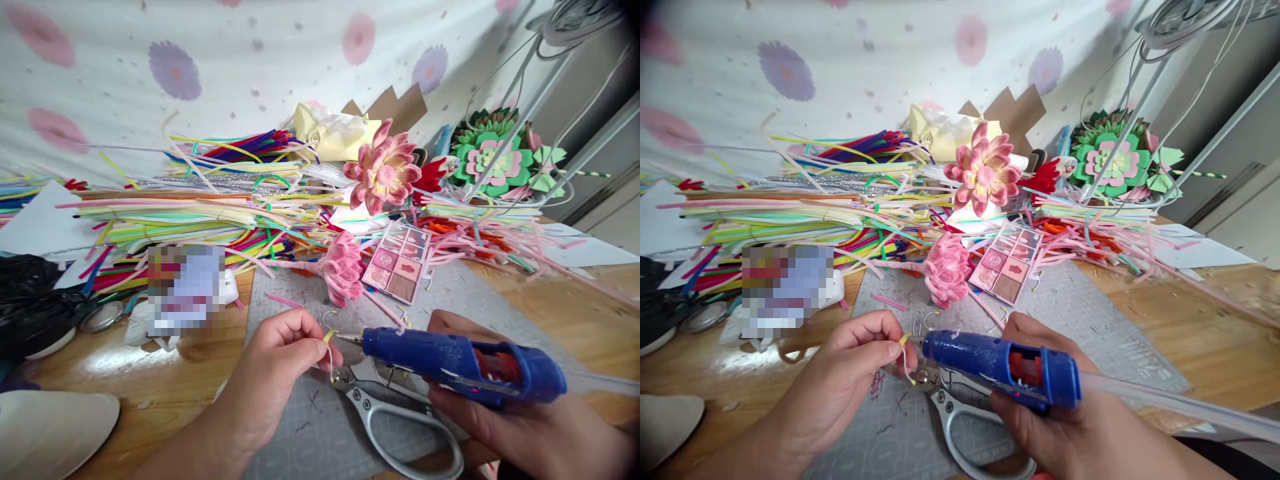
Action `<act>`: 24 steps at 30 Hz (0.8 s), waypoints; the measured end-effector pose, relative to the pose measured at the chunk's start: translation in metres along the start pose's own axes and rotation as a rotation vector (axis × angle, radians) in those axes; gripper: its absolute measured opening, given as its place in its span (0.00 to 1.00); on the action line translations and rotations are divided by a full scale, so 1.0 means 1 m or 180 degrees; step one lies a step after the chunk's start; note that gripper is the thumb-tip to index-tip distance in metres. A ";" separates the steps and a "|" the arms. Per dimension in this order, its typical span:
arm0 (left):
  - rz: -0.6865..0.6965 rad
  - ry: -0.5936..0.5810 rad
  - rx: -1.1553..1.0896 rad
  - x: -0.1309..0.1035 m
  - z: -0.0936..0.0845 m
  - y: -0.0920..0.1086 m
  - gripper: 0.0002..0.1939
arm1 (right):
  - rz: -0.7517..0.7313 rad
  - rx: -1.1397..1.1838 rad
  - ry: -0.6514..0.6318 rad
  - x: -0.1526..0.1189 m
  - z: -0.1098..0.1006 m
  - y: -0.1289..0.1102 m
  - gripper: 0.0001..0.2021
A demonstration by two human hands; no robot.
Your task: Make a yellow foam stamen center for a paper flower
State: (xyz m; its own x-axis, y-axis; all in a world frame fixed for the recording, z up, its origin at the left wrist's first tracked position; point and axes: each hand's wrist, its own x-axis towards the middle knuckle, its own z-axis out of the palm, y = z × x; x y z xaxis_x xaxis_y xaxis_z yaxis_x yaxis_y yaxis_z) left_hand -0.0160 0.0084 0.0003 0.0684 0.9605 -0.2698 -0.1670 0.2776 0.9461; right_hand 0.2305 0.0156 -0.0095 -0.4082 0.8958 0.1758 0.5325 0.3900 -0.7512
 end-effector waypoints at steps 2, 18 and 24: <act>-0.0017 -0.0013 0.0033 -0.001 0.001 0.000 0.04 | -0.0018 -0.0058 -0.0174 0.004 -0.004 -0.019 0.02; 0.0085 -0.0177 0.0241 -0.002 0.000 -0.004 0.05 | -0.0233 -0.0241 -0.0916 0.007 -0.008 -0.035 0.08; 0.0113 -0.0231 0.0280 -0.001 -0.001 -0.004 0.05 | -0.0222 -0.0318 -0.0803 0.007 -0.008 -0.034 0.08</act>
State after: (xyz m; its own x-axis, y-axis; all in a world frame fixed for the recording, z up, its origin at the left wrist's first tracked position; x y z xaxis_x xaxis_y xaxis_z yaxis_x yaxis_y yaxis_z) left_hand -0.0167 0.0065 -0.0038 0.1355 0.9648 -0.2253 -0.0838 0.2377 0.9677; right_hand 0.2152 0.0101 0.0221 -0.6114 0.7897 0.0514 0.5621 0.4791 -0.6742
